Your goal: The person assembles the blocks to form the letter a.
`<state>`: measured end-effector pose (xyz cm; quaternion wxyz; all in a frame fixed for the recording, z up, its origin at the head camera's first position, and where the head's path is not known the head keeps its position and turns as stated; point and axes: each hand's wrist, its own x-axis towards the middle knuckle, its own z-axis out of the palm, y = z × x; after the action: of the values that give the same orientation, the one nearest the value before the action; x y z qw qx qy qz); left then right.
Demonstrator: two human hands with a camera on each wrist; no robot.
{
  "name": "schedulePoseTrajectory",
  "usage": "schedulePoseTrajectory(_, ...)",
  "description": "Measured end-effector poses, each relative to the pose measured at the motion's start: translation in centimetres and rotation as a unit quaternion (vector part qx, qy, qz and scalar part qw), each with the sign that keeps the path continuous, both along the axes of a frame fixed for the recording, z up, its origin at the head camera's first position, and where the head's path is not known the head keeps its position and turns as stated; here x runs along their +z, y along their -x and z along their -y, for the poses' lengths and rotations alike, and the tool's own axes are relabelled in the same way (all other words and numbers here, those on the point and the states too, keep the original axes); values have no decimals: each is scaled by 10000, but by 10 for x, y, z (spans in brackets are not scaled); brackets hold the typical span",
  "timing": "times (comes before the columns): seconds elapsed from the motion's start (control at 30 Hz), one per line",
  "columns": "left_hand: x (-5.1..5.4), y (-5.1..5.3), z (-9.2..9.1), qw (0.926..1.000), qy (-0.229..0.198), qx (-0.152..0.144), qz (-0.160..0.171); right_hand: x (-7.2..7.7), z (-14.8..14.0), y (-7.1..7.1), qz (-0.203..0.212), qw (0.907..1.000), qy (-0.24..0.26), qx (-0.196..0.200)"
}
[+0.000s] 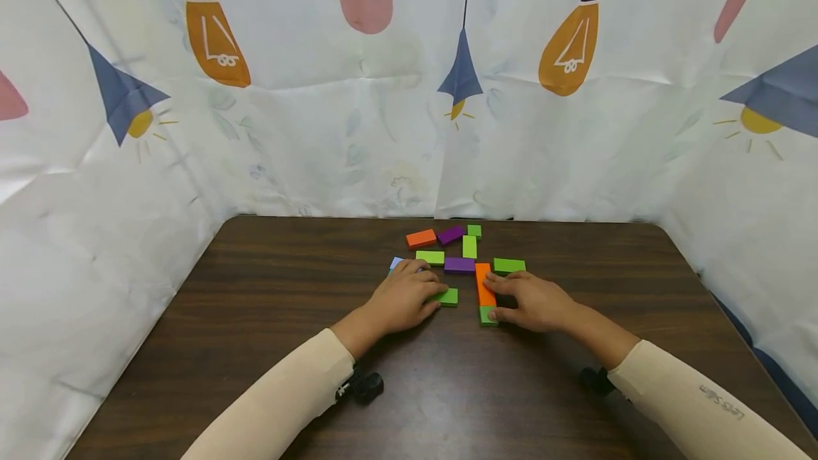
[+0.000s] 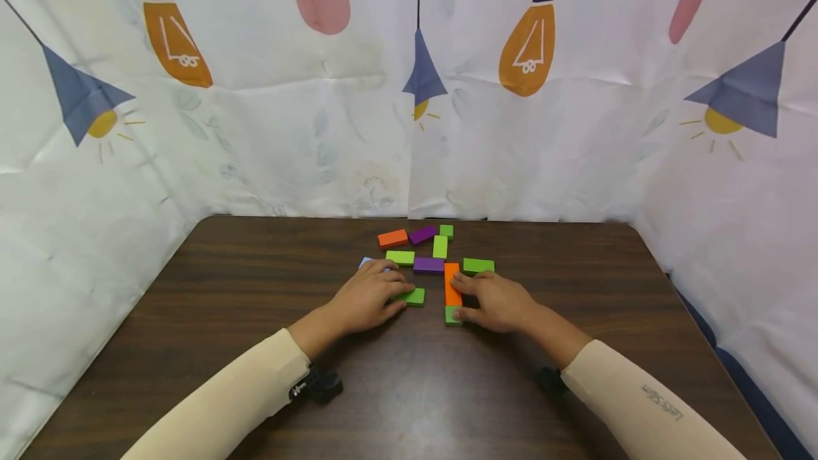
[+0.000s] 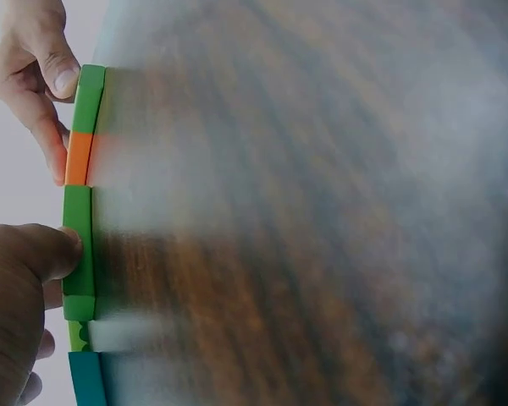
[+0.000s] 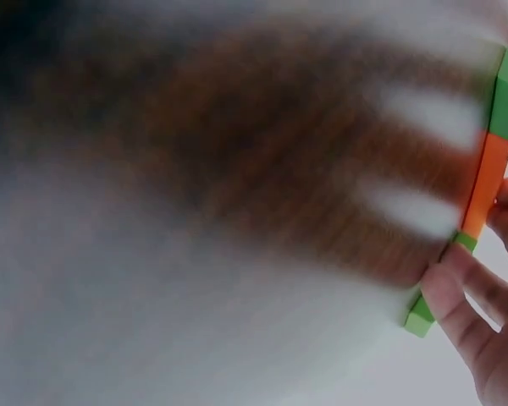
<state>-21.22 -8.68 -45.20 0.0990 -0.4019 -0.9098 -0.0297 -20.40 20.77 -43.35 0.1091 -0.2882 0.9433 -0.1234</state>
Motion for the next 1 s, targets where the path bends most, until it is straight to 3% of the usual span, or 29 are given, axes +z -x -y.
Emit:
schedulePoseTrajectory(0.33,0,1,-1,9999,144,55,-23,-1,4,-8,-93,9998,144,71)
schedulePoseTrajectory(0.73,0,1,0,9997,208,83,-40,3,2,-3,113,9998,94,148)
schedulePoseTrajectory(1.0,2,1,-1,9998,177,1,16,3,-1,-3,-138,9995,190,216)
